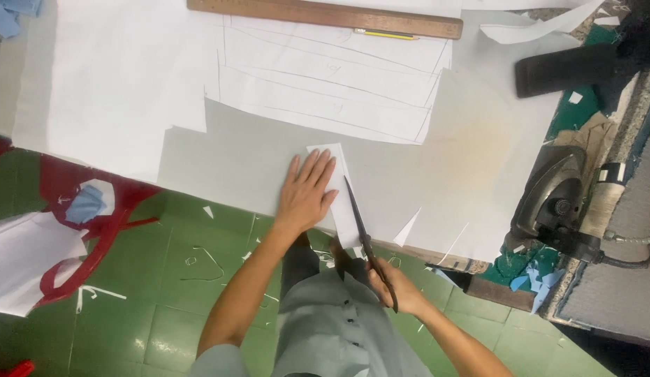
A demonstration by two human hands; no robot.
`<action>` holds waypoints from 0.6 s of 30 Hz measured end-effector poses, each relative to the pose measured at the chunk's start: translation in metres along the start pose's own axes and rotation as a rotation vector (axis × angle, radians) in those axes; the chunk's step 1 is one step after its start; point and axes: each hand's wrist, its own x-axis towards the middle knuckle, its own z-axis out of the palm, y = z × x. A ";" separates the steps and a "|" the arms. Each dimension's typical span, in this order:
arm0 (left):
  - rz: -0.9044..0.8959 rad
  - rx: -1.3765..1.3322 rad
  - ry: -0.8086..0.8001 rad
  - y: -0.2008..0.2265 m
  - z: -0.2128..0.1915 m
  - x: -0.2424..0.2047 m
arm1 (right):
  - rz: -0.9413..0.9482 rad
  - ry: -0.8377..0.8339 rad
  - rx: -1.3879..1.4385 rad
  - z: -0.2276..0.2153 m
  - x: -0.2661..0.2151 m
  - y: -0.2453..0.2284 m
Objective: The person uses a ruler and pencil to draw straight lines on a large sheet of white paper, then uses scissors to cut along the marked lines. After cutting, the person folds the resulting paper strip.
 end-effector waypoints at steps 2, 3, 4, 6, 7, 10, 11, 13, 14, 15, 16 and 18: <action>-0.029 -0.001 0.010 0.008 0.006 -0.007 | 0.007 -0.007 -0.001 0.001 -0.002 0.008; -0.060 -0.002 0.020 0.013 0.009 -0.011 | 0.013 -0.015 -0.003 0.003 -0.003 0.012; -0.063 -0.004 0.020 0.015 0.010 -0.013 | 0.015 -0.018 -0.005 0.002 -0.004 0.013; -0.056 0.004 0.105 0.018 0.010 -0.017 | -0.027 -0.012 0.015 0.003 -0.007 0.014; -0.059 0.004 0.106 0.019 0.011 -0.018 | -0.027 -0.014 0.013 0.004 -0.007 0.019; -0.069 -0.001 0.085 0.023 0.013 -0.021 | -0.005 -0.043 0.073 0.005 -0.008 0.027; -0.073 -0.007 0.094 0.025 0.014 -0.023 | 0.014 -0.059 0.095 0.005 -0.010 0.026; -0.078 -0.011 0.107 0.028 0.017 -0.026 | 0.031 -0.073 0.115 0.004 -0.015 0.024; -0.078 -0.006 0.096 0.030 0.018 -0.027 | 0.040 -0.068 0.103 0.003 -0.017 0.023; -0.079 -0.001 0.086 0.032 0.019 -0.029 | 0.049 -0.062 0.091 0.003 -0.020 0.022; -0.080 0.000 0.089 0.035 0.019 -0.030 | 0.047 -0.062 0.089 0.002 -0.023 0.020; -0.096 -0.004 0.051 0.041 0.020 -0.032 | 0.119 -0.052 0.008 0.000 -0.029 0.015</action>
